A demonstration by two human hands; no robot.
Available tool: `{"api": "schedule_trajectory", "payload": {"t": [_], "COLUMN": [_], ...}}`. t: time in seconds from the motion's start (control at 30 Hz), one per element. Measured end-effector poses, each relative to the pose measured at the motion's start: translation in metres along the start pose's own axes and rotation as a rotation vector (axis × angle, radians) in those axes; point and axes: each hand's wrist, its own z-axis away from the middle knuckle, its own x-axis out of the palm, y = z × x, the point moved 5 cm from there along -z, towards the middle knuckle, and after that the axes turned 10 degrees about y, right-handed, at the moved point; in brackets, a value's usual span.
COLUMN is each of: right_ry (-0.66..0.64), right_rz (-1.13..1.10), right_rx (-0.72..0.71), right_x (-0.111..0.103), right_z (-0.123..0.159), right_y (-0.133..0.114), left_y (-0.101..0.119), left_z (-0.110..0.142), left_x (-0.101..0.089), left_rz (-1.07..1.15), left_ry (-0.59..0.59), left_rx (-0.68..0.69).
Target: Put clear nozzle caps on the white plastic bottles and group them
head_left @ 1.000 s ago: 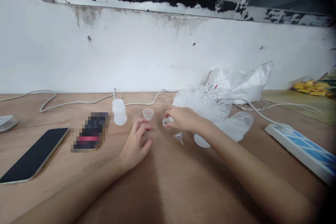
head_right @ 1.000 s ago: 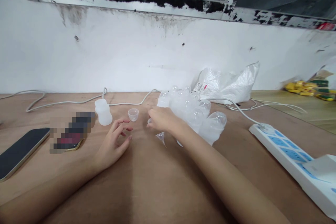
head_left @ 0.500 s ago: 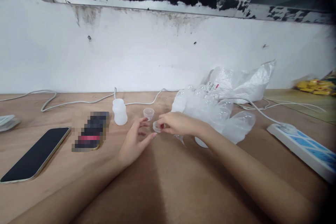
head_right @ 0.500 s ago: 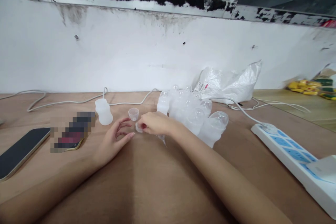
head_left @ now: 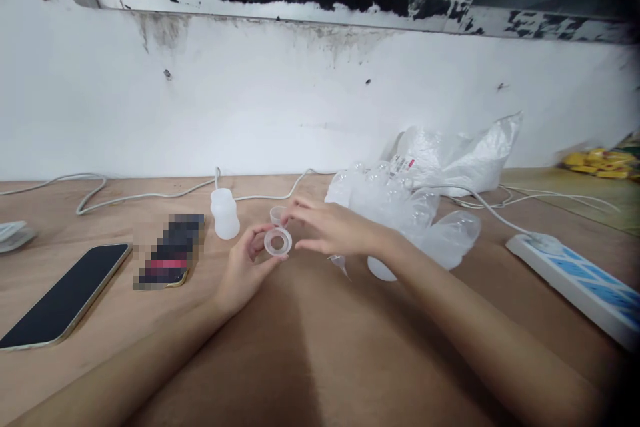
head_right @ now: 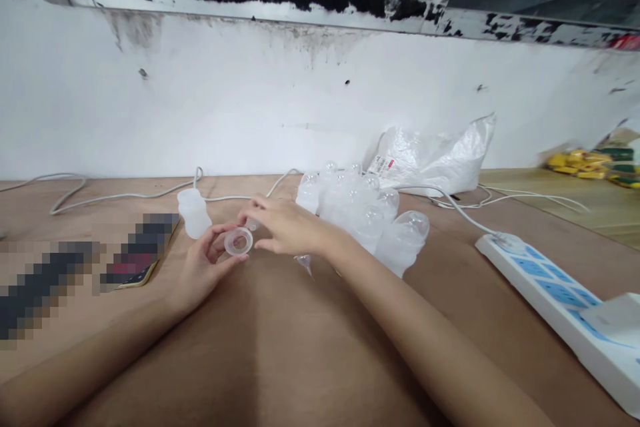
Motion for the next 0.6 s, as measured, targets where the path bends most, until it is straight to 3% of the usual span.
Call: {"api": "schedule_trajectory", "payload": {"t": [0.1, 0.17, 0.27, 0.43, 0.53, 0.6], "right_ry": [-0.097, -0.214, -0.337, -0.372, -0.336, -0.246], "right_rz": [0.121, 0.132, 0.092, -0.013, -0.094, -0.140], "right_rx": [0.304, 0.370, 0.392, 0.397, 0.341, 0.311], "right_x": [-0.003, 0.004, 0.018, 0.028, 0.024, 0.019], "right_z": [0.009, 0.016, 0.024, 0.023, 0.017, 0.011], "right_y": [0.020, 0.026, 0.031, 0.034, 0.029, 0.024], "left_y": [0.002, 0.003, 0.002, 0.000, 0.000, 0.000], "left_z": [0.000, 0.000, 0.000, 0.000, -0.001, -0.001], "left_x": [-0.001, -0.002, -0.002, -0.002, -0.003, -0.005], "left_rz": [-0.045, -0.095, -0.145, -0.172, -0.174, -0.168], "left_ry": [0.027, 0.037, 0.039, 0.039, 0.066, 0.096], "left_rx": [0.045, 0.064, 0.050, 0.027, 0.033, 0.034]}}
